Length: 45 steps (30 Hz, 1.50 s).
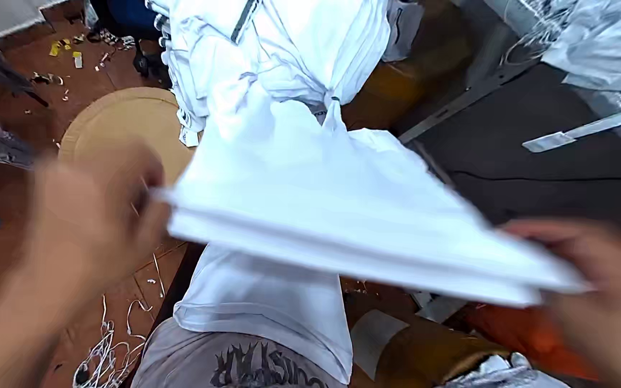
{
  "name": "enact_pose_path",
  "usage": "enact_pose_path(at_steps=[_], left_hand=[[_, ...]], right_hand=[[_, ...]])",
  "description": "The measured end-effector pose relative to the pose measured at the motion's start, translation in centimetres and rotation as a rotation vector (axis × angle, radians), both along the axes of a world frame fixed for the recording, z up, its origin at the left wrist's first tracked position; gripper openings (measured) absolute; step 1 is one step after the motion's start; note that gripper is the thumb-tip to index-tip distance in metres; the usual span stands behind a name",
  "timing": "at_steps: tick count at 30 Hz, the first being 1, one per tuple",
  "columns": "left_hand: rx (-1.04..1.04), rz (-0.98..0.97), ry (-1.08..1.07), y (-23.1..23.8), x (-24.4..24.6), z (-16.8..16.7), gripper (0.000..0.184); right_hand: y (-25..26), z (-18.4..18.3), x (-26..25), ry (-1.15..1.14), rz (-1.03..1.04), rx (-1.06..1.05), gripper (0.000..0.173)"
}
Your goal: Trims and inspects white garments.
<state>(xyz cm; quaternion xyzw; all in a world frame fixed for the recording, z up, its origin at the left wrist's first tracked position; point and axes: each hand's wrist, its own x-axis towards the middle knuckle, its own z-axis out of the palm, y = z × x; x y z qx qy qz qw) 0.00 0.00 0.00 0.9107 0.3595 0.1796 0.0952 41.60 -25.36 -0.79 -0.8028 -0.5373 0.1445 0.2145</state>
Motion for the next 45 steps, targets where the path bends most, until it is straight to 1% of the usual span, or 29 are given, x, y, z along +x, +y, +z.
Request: enact_pose_path(at_steps=[1, 2, 4, 6, 7, 9, 11, 12, 14, 16, 18, 19, 20, 21, 22, 24, 27, 30, 32, 33, 34, 36, 38, 40, 41, 42, 43, 44, 45], left_hand=[[-0.152, 0.023, 0.102, -2.6, -0.6, -3.6, 0.015], [-0.329, 0.034, 0.168, -4.9, -1.5, -7.5, 0.013], [-0.616, 0.006, 0.2, -9.0, -3.8, -14.7, 0.026], [-0.623, -0.036, 0.076, -12.3, -6.3, -19.3, 0.022], [-0.585, -0.029, 0.019, -13.1, -7.1, -20.1, 0.016], [-0.564, -0.012, -0.014, -13.1, -7.8, -19.9, 0.009], [-0.647, -0.027, 0.038, -12.5, -8.1, -19.2, 0.008], [-0.738, -0.05, 0.101, -11.9, -8.1, -18.6, 0.008], [-1.012, -0.162, 0.299, -9.3, -7.8, -16.6, 0.011], [-1.133, -0.307, 0.441, -5.5, -6.3, -14.5, 0.016], [-1.043, -0.271, 0.414, -2.4, -2.7, -13.1, 0.02], [-0.97, -0.192, 0.296, -1.4, -0.3, -13.6, 0.02], [-0.918, -0.119, 0.106, -0.7, 2.3, -15.0, 0.023], [-0.943, -0.07, -0.092, -0.1, 5.0, -17.0, 0.03], [-1.024, -0.041, -0.235, 0.4, 7.6, -19.1, 0.04], [-1.199, 0.042, -0.352, 1.0, 10.8, -23.6, 0.053], [-1.334, 0.249, -0.307, 2.1, 11.4, -28.5, 0.057], [-1.358, 0.55, -0.114, 3.4, 10.9, -30.7, 0.058], [-1.246, 0.672, -0.11, 3.9, 11.0, -31.6, 0.05], [-1.157, 0.673, -0.119, 4.1, 10.9, -31.7, 0.044], [-1.055, 0.655, -0.12, 4.4, 10.8, -31.8, 0.041], [-0.858, 0.629, -0.044, 4.8, 10.8, -31.8, 0.036], [-0.749, 0.617, 0.064, 4.7, 10.9, -32.0, 0.032], [-0.719, 0.603, 0.137, 5.0, 11.3, -32.1, 0.029], [-0.723, 0.593, 0.166, 5.1, 11.4, -32.1, 0.028], [-0.733, 0.578, 0.203, 5.2, 11.4, -32.1, 0.029], [-0.744, 0.555, 0.248, 5.4, 11.4, -32.1, 0.028], [-0.764, 0.53, 0.303, 5.6, 11.4, -32.1, 0.028], [-0.793, 0.507, 0.359, 5.8, 11.5, -32.0, 0.027]], right_hand=[[-2.3, -4.7, -1.8, 0.055, 0.018, -0.069, 0.046], [-4.4, -8.7, -4.4, 0.138, 0.014, -0.132, 0.049], [-7.4, -14.3, -10.2, 0.305, -0.025, -0.218, 0.05], [-9.8, -16.6, -14.2, 0.341, -0.087, -0.2, 0.049], [-10.7, -17.0, -15.0, 0.317, -0.101, -0.163, 0.048], [-11.9, -16.7, -15.2, 0.321, -0.096, -0.133, 0.04], [-12.6, -16.1, -15.1, 0.396, -0.054, -0.183, 0.027], [-13.0, -16.0, -14.7, 0.461, -0.024, -0.232, 0.023], [-13.6, -15.6, -12.8, 0.681, 0.057, -0.361, 0.024], [-12.3, -15.1, -9.0, 0.828, 0.155, -0.471, 0.032], [-9.0, -16.0, -5.3, 0.629, 0.171, -0.411, 0.033], [-6.6, -17.4, -4.1, 0.503, 0.111, -0.31, 0.036], [-3.8, -19.1, -3.5, 0.448, 0.025, -0.19, 0.041], [-0.8, -21.1, -3.3, 0.47, -0.067, -0.074, 0.046], [2.0, -23.3, -3.5, 0.552, -0.163, 0.001, 0.05], [5.7, -27.0, -4.8, 0.794, -0.378, -0.012, 0.057], [7.8, -30.2, -5.8, 1.003, -0.691, -0.046, 0.055], [8.1, -31.2, -4.9, 1.109, -0.912, -0.024, 0.048], [7.7, -33.0, -3.1, 1.023, -1.057, -0.06, 0.033], [7.4, -33.9, -2.2, 0.954, -1.059, -0.082, 0.03], [7.1, -34.2, -1.3, 0.857, -1.058, -0.093, 0.03], [7.1, -33.0, 0.1, 0.658, -1.139, -0.095, 0.037], [6.9, -32.3, 0.9, 0.589, -1.283, -0.058, 0.043], [6.7, -32.1, 1.3, 0.723, -1.401, 0.075, 0.044], [6.6, -31.9, 1.2, 0.87, -1.437, 0.214, 0.04], [6.2, -32.4, 1.4, 1.067, -1.41, 0.395, 0.03], [5.7, -32.8, 1.6, 1.263, -1.318, 0.584, 0.028], [5.1, -33.1, 1.8, 1.426, -1.174, 0.71, 0.031], [4.6, -33.1, 1.8, 1.537, -1.038, 0.752, 0.035]])
